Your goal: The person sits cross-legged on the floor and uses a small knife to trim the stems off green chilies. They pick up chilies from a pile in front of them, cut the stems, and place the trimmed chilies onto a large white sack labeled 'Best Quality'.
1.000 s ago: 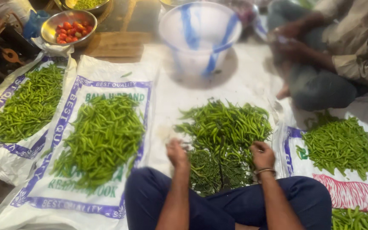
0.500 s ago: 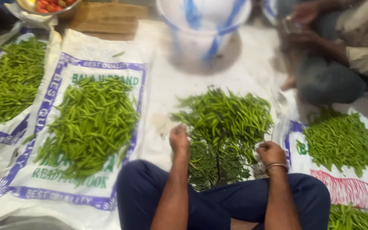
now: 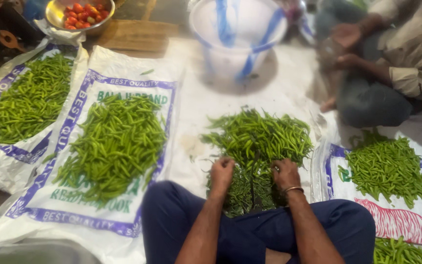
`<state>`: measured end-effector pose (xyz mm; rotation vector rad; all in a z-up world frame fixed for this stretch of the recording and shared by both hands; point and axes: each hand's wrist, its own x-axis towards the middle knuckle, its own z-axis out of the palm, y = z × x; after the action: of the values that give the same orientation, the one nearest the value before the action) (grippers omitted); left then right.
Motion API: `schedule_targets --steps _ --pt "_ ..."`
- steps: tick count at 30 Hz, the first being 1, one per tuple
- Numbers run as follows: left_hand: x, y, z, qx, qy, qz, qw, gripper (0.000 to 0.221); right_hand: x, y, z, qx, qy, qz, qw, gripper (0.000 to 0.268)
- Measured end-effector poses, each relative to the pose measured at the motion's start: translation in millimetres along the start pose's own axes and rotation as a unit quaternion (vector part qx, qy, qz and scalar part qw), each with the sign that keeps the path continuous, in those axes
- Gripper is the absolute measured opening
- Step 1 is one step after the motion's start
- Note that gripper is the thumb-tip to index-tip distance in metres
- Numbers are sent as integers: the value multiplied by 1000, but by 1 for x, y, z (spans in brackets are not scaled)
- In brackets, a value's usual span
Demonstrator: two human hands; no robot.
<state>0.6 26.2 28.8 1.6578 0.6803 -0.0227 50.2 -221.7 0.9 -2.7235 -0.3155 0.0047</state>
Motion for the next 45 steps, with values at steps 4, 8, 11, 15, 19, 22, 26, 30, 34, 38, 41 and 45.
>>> schedule_targets --steps 4,8,11,15,19,22,26,30,34,38,41,45 --pt "-9 -16 11 45 -54 31 997 27 -8 -13 -7 3 -49 5 999 28" --pt "-10 -35 19 72 -48 111 990 23 -6 -29 4 -88 -45 -75 992 38" --pt "-10 -33 17 46 -61 117 990 24 4 -32 4 -85 28 -72 993 24" --pt "-20 -15 16 -45 -159 113 980 29 -4 -21 -27 148 149 4 978 21" --pt "-36 4 25 -116 -276 88 950 36 -30 -28 -50 447 -119 29 886 65" --pt "-40 4 27 -145 -303 89 938 29 -35 -33 -47 510 -176 96 836 64" --pt "-38 2 23 -197 -211 65 955 24 -35 -39 -57 704 -221 133 662 52" --pt "-35 1 22 -206 -136 56 967 21 -42 -44 -52 630 -203 81 745 51" --pt "-29 -9 28 -175 -199 54 963 23 -41 -25 1 542 -104 94 829 31" --pt "-15 -25 28 -318 -321 17 892 25 -29 16 13 694 -56 189 693 21" --pt "7 -29 24 -174 -175 70 967 30 -46 65 -26 968 -69 9 243 18" --pt "-3 -32 16 361 91 145 917 67 -32 73 -6 716 -8 137 684 20"
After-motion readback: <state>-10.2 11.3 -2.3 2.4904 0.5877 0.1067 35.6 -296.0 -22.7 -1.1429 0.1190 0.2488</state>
